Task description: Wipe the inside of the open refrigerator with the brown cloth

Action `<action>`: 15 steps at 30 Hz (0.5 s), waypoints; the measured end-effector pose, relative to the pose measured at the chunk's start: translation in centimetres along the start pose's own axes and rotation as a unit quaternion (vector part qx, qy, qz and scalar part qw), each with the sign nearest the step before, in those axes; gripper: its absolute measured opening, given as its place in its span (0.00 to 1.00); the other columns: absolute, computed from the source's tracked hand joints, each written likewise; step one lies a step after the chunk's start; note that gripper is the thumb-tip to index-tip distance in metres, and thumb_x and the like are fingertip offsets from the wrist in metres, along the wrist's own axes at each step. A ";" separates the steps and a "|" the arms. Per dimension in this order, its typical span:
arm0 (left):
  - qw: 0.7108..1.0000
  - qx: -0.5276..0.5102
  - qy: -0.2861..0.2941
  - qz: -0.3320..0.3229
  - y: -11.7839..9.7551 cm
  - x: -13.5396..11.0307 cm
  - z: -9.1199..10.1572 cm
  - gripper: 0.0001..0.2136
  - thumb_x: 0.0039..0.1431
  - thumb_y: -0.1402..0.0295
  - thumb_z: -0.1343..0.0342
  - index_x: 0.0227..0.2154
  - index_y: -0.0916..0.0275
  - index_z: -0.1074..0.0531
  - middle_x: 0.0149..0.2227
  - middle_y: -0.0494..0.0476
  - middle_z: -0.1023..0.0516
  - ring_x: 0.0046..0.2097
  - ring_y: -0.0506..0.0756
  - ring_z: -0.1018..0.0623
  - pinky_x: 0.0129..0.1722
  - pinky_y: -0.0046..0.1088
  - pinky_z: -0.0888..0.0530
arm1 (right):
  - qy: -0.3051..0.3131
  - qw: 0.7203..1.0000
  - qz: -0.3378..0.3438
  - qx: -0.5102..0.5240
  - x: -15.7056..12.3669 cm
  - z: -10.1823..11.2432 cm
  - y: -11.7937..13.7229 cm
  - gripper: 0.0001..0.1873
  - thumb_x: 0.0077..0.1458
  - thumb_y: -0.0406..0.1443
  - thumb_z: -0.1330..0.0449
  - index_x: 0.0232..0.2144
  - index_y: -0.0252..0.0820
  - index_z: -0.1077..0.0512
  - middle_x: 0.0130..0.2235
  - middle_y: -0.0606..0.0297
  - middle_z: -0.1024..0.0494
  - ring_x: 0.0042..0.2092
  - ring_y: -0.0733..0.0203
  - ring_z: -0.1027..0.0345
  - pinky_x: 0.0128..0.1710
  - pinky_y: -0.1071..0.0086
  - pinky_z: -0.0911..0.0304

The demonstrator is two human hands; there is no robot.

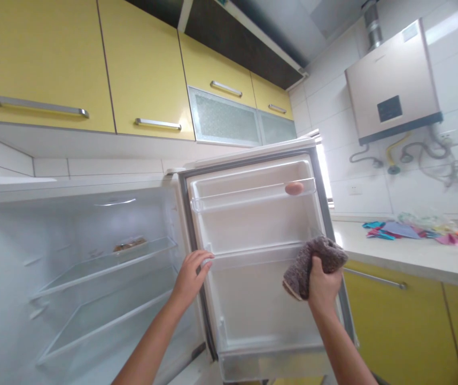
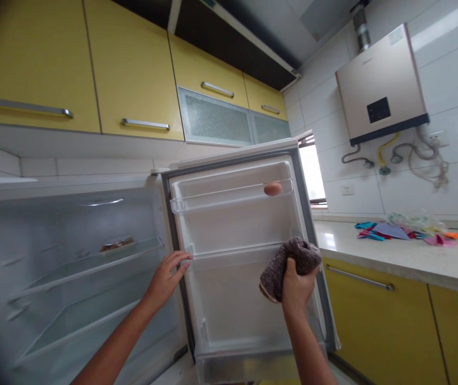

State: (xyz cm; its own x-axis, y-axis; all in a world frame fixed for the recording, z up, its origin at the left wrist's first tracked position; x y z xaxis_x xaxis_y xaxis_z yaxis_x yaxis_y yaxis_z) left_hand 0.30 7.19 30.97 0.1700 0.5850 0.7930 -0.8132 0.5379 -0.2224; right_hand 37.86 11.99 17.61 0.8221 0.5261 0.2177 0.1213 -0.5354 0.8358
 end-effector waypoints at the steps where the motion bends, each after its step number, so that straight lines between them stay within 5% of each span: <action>1: 1.000 -0.004 0.000 0.003 0.0 0.0 0.0 0.13 0.63 0.58 0.50 0.40 0.55 0.22 0.45 0.57 0.18 0.52 0.59 0.23 0.58 0.45 0.28 | 0.000 1.000 -0.010 -0.002 -0.8 -0.4 0.0 0.45 0.46 0.52 0.37 0.61 0.35 0.38 0.55 0.50 0.26 0.55 0.43 0.31 0.61 0.48 0.40; 5: 0.999 -0.029 0.006 0.014 0.2 -0.1 0.1 0.14 0.63 0.59 0.49 0.43 0.55 0.21 0.48 0.58 0.18 0.54 0.59 0.23 0.60 0.48 0.30 | 0.015 0.989 -0.087 0.117 -4.7 -3.7 -0.3 0.56 0.45 0.53 0.36 0.68 0.37 0.53 0.65 0.46 0.37 0.64 0.46 0.39 0.67 0.50 0.48; 11: 0.993 -0.098 0.029 0.051 1.2 -0.2 -0.2 0.17 0.61 0.57 0.48 0.48 0.55 0.22 0.54 0.58 0.20 0.58 0.59 0.24 0.64 0.49 0.33 | 0.065 0.932 -0.228 0.273 -12.7 -11.0 -1.1 0.46 0.48 0.55 0.38 0.64 0.47 0.48 0.66 0.57 0.36 0.62 0.55 0.35 0.61 0.56 0.36; 15: 0.981 -0.165 0.035 0.096 2.1 -0.5 -0.5 0.21 0.60 0.53 0.49 0.49 0.58 0.22 0.59 0.60 0.23 0.63 0.60 0.28 0.67 0.49 0.36 | 0.156 0.884 -0.312 0.311 -19.8 -15.5 -0.6 0.39 0.50 0.58 0.43 0.57 0.42 0.37 0.56 0.54 0.23 0.51 0.52 0.24 0.51 0.54 0.27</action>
State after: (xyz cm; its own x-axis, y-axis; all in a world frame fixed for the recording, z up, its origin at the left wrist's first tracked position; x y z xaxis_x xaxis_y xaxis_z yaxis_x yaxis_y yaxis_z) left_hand -1.19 8.33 29.81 0.0779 0.7292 0.6799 -0.6121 0.5733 -0.5446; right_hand 12.96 12.10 20.64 0.3055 0.9519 0.0224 0.8589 -0.2856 0.4252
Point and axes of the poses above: each hand's wrist, its own x-axis towards the middle knuckle, its own z-axis out of the back of the hand, y = z × x, the point moved 8 cm from there along x, towards the middle knuckle
